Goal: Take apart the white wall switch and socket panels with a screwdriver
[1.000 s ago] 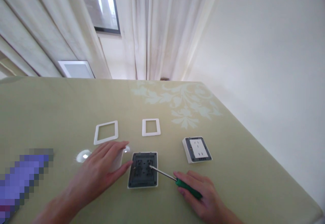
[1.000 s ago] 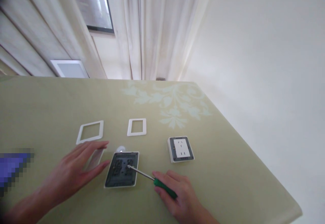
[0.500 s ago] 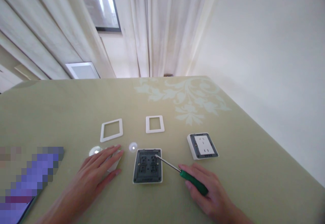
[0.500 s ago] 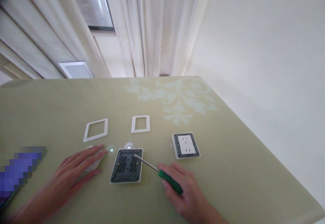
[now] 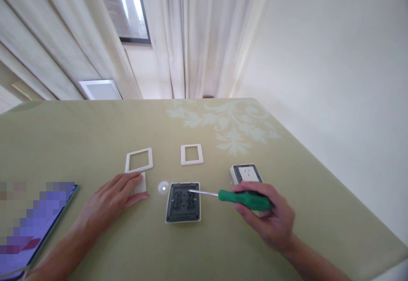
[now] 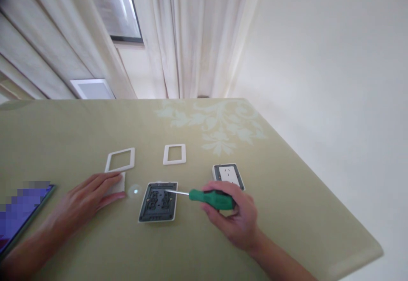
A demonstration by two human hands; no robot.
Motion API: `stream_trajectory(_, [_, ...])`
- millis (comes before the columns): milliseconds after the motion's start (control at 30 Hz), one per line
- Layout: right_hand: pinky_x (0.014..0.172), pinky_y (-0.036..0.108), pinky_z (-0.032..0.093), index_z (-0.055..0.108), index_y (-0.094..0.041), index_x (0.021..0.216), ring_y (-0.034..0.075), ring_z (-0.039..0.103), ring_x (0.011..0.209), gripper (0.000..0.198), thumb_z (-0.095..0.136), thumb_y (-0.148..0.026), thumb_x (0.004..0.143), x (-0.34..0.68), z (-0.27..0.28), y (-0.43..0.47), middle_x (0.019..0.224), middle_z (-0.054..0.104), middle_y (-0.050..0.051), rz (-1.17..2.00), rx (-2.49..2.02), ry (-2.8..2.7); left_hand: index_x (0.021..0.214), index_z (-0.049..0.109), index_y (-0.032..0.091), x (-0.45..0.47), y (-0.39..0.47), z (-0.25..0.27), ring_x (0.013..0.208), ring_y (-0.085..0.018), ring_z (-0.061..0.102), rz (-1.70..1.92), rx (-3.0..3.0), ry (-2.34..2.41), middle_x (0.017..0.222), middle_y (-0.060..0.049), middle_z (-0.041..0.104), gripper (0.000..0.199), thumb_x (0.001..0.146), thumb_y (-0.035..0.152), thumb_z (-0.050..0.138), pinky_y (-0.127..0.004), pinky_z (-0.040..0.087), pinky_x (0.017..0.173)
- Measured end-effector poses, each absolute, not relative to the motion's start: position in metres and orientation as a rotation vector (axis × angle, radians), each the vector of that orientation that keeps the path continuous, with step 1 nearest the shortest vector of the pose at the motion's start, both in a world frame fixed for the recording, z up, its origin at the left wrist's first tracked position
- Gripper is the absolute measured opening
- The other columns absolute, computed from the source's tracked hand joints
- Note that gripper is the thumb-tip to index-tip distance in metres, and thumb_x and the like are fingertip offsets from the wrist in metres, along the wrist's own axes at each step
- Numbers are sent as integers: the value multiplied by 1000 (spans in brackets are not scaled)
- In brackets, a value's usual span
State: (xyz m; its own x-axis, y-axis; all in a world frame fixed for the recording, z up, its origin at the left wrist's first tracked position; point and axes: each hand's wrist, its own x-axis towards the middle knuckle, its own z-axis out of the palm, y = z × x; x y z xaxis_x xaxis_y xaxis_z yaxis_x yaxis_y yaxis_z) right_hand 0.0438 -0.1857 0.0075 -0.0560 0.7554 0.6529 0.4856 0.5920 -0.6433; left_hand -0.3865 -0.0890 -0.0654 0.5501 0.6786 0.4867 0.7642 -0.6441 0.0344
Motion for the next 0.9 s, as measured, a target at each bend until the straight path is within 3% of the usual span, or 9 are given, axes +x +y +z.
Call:
stream_trajectory(167, [77, 32, 70, 67, -25, 137, 20, 83, 82, 48, 87, -27, 94, 22, 56, -149, 98, 85, 5, 170, -828, -1730, 116, 76, 26, -371, -94, -49, 104, -35, 80, -610, -2528, -1253, 120, -9, 84, 41, 116, 55, 46, -48, 64, 86])
stream_trajectory(267, [58, 21, 60, 63, -26, 138, 11, 73, 62, 45, 83, -25, 97, -1, 78, -123, 91, 80, 0, 135, -712, -1850, 135, 70, 29, -334, -116, -37, 113, -33, 78, -780, -2592, -1291, 129, -9, 82, 33, 115, 47, 51, -48, 62, 94])
stream_trajectory(333, [61, 21, 59, 65, -25, 131, 11, 72, 66, 37, 80, -23, 97, -17, 82, -109, 93, 80, 0, 33, -667, -1908, 160, 52, 28, -308, -131, -35, 129, -34, 73, -744, -2824, -1302, 150, -12, 72, 62, 108, 59, 62, -49, 63, 102])
stream_trajectory(400, [65, 22, 59, 66, -24, 126, 11, 71, 69, 30, 77, -23, 97, -29, 80, -99, 90, 78, 0, -24, -657, -1903, 164, 46, 30, -290, -142, -40, 135, -35, 70, -751, -2922, -1353, 154, -11, 69, 74, 101, 58, 74, -51, 62, 107])
stream_trajectory(567, [66, 21, 57, 65, -24, 123, 11, 71, 72, 23, 72, -26, 101, -35, 65, -91, 89, 76, -1, 71, -681, -1939, 161, 51, 35, -293, -149, -59, 134, -36, 71, -868, -2890, -1535, 152, -9, 69, 74, 96, 51, 81, -52, 65, 109])
stream_trajectory(900, [71, 23, 62, 64, -24, 130, 12, 73, 73, 30, 75, -28, 102, -34, 52, -86, 90, 77, 0, 183, -675, -1939, 166, 47, 37, -303, -151, -65, 137, -37, 69, -900, -2899, -1607, 156, -9, 66, 77, 98, 55, 78, -54, 65, 110])
